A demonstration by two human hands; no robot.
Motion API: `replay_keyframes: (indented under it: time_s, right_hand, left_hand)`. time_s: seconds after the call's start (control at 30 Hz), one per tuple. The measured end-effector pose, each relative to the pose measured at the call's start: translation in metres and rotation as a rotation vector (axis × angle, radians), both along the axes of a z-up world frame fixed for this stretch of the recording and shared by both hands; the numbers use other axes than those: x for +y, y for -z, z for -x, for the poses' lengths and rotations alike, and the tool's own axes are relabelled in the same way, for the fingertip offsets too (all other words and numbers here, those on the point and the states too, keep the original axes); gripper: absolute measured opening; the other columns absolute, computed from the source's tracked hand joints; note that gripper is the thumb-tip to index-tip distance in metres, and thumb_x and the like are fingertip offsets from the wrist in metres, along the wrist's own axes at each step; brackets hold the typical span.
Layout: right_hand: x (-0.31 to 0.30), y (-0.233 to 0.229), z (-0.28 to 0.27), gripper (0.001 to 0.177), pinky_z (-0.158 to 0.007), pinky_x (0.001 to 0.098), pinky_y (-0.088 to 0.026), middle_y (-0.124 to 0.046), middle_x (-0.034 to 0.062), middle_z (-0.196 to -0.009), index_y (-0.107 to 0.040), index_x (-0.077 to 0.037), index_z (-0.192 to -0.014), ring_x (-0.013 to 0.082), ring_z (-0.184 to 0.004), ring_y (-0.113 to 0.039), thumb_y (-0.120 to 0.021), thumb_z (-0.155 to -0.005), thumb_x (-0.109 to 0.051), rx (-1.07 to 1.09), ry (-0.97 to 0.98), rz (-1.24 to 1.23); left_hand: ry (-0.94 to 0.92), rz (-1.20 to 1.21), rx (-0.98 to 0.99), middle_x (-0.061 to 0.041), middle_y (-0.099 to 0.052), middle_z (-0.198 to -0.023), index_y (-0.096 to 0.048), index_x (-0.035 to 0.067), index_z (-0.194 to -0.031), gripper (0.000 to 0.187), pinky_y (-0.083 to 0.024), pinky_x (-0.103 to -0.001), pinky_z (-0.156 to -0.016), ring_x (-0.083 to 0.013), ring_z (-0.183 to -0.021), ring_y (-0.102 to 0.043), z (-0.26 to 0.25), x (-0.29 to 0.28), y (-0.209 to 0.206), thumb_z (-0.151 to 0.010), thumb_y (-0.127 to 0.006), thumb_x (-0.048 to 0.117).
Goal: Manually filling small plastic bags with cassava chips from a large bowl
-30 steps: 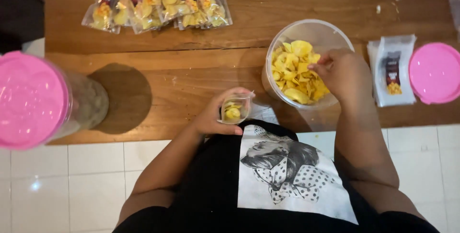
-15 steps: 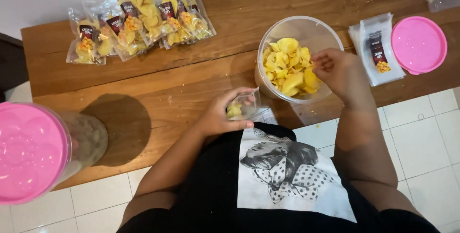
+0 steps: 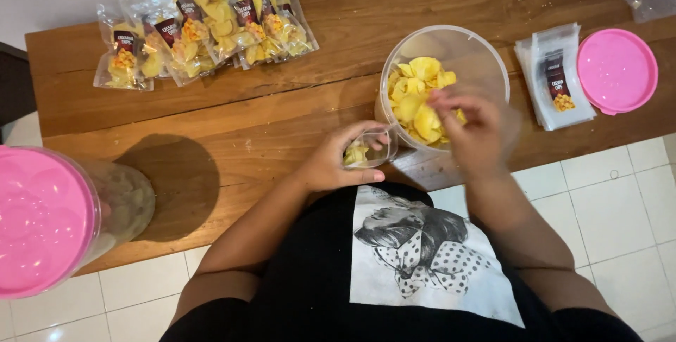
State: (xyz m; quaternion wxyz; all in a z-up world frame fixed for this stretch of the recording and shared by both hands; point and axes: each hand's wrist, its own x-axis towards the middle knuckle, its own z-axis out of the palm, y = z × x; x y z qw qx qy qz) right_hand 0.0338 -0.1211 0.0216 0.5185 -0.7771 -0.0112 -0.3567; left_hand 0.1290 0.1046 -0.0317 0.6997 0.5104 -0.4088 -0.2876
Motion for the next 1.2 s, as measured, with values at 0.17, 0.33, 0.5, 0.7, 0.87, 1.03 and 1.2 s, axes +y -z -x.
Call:
replay_keyframes:
  time_s: [0.17,0.33,0.5,0.7,0.87,1.03,1.2]
  right_hand:
    - [0.038,-0.038,-0.001,0.011,-0.088,0.049,-0.055,-0.077,0.0107,-0.091,-0.075,-0.004,-0.083,0.038,-0.091,-0.075,-0.08,-0.084,0.006,-0.091,-0.193,0.311]
    - [0.041,-0.049,-0.004,0.015,-0.115,0.0517,-0.027,-0.078,0.0021,-0.103,-0.075,-0.014,-0.108,0.0281,-0.117,-0.068,-0.064,-0.098,-0.017,0.085,-0.318,0.536]
    - [0.041,-0.043,0.0,0.047,-0.115,0.0712,0.006,-0.076,0.0055,-0.092,-0.062,-0.008,-0.119,0.0327,-0.13,-0.061,-0.08,-0.085,-0.035,0.377,-0.348,0.668]
    - [0.035,-0.04,0.002,0.02,-0.112,0.0758,0.008,-0.077,-0.0016,-0.087,-0.07,-0.017,-0.098,0.0244,-0.134,-0.06,-0.076,-0.09,-0.035,0.468,-0.216,0.829]
    - [0.031,-0.025,0.0,0.016,-0.113,0.073,0.011,-0.076,-0.0095,-0.083,-0.073,-0.028,-0.091,0.016,-0.132,-0.059,-0.078,-0.087,-0.043,0.52,-0.262,0.838]
    - [0.029,-0.01,-0.007,0.022,-0.113,0.0662,-0.004,-0.069,-0.007,-0.082,-0.074,-0.025,-0.076,0.0167,-0.111,-0.061,-0.078,-0.087,-0.044,0.426,-0.229,0.864]
    - [0.04,-0.027,-0.014,0.041,-0.08,0.041,-0.055,-0.062,0.0065,-0.101,-0.067,-0.009,-0.107,0.0276,-0.094,-0.068,-0.091,-0.077,-0.021,0.355,-0.253,0.475]
  left_hand:
    - [0.033,0.015,0.032,-0.017,-0.067,-0.12,-0.054,-0.002,-0.139,0.081,-0.051,-0.044,-0.1,-0.0223,-0.109,-0.062,-0.006,-0.003,0.0,-0.071,-0.094,0.018]
    - [0.102,0.018,0.052,-0.016,-0.068,-0.118,-0.059,-0.001,-0.134,0.068,-0.051,-0.045,-0.099,-0.0218,-0.11,-0.06,-0.01,0.0,-0.001,-0.078,-0.088,0.022]
    - [0.109,-0.028,-0.107,-0.021,-0.058,-0.125,-0.059,-0.002,-0.133,0.06,-0.044,-0.055,-0.105,-0.0352,-0.115,-0.058,-0.008,-0.011,0.015,-0.088,-0.081,0.03]
    - [-0.209,-0.197,0.013,-0.006,-0.072,-0.099,-0.067,0.011,-0.122,0.046,-0.052,-0.034,-0.088,-0.0168,-0.092,-0.068,0.006,-0.011,0.051,-0.085,-0.085,0.033]
    - [-0.343,-0.243,-0.162,-0.008,-0.076,-0.084,-0.074,0.011,-0.099,0.02,-0.055,-0.033,-0.079,-0.0228,-0.082,-0.073,0.014,-0.002,0.014,-0.088,-0.08,0.027]
    - [-0.454,-0.197,-0.225,-0.004,-0.076,-0.087,-0.077,0.014,-0.086,0.013,-0.055,-0.032,-0.077,-0.0234,-0.081,-0.073,0.004,0.004,0.009,-0.089,-0.079,0.026]
    - [-0.683,-0.151,-0.21,-0.01,-0.068,-0.071,-0.076,0.01,-0.088,0.016,-0.055,-0.037,-0.07,-0.0293,-0.07,-0.069,-0.002,0.015,-0.01,-0.089,-0.08,0.025]
